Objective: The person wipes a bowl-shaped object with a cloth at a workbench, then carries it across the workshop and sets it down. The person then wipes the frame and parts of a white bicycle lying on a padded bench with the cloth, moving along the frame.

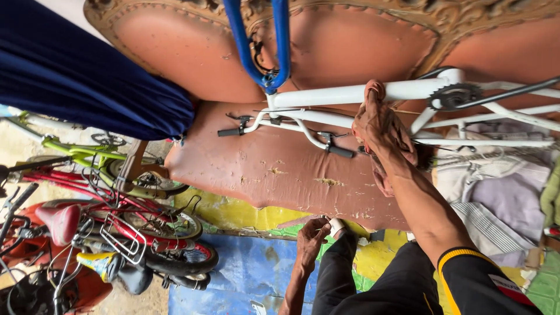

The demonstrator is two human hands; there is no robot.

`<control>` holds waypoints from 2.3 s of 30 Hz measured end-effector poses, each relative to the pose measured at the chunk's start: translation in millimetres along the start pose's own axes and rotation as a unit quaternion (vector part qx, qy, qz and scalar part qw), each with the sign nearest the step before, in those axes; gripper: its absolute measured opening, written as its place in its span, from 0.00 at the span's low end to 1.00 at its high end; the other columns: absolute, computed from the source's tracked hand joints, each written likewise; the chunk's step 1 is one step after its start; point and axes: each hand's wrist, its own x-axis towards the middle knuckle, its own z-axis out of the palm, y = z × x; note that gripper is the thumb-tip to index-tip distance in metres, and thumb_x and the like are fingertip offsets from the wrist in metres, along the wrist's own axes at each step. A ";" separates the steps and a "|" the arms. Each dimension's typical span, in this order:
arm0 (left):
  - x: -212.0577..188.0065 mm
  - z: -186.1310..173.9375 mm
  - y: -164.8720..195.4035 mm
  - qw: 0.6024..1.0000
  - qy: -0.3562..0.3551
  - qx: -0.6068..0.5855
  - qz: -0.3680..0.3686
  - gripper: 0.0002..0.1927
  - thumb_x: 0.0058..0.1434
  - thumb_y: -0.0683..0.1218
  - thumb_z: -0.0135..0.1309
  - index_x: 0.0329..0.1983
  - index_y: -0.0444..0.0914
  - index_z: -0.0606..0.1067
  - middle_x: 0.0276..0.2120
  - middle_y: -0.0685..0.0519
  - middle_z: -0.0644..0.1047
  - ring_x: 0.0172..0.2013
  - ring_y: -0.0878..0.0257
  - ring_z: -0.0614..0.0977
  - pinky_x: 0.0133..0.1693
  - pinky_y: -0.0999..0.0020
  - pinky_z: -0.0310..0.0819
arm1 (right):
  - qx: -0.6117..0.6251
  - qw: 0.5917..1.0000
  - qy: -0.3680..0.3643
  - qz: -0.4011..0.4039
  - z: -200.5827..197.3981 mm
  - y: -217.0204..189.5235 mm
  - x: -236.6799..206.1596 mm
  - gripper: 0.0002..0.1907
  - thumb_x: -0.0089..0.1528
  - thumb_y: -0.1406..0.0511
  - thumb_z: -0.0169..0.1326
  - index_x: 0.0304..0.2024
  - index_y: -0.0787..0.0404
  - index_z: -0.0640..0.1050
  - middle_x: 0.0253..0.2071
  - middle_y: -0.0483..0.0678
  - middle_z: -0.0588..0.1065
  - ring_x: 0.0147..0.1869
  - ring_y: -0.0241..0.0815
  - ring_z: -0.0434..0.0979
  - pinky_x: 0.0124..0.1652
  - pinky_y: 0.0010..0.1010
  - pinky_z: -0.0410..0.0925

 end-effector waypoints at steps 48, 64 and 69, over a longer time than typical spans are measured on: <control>-12.8 -31.9 -9.0 0.994 0.111 -0.008 -0.020 0.27 0.58 0.54 0.64 0.55 0.32 0.77 0.45 0.48 0.83 0.41 0.63 0.83 0.41 0.66 0.78 | 0.032 0.980 -0.148 -0.133 54.4 -156.7 30.9 0.27 0.63 0.70 0.58 0.62 0.57 0.63 0.31 0.67 0.77 0.36 0.71 0.80 0.35 0.58 0.70; -10.2 33.8 0.9 0.999 0.003 0.031 0.013 0.26 0.60 0.54 0.63 0.54 0.31 0.77 0.45 0.48 0.82 0.44 0.62 0.84 0.41 0.68 0.79 | 0.012 0.991 -0.029 -0.127 -80.4 38.4 17.2 0.20 0.62 0.76 0.58 0.53 0.64 0.66 0.28 0.55 0.75 0.25 0.50 0.78 0.20 0.35 0.71; -16.1 35.0 13.9 0.999 0.000 0.027 0.028 0.28 0.59 0.56 0.64 0.54 0.32 0.77 0.45 0.48 0.82 0.44 0.61 0.84 0.42 0.66 0.81 | -0.013 0.996 0.020 -0.081 -82.9 44.1 -0.5 0.17 0.67 0.71 0.54 0.57 0.67 0.68 0.26 0.52 0.74 0.25 0.46 0.78 0.20 0.35 0.71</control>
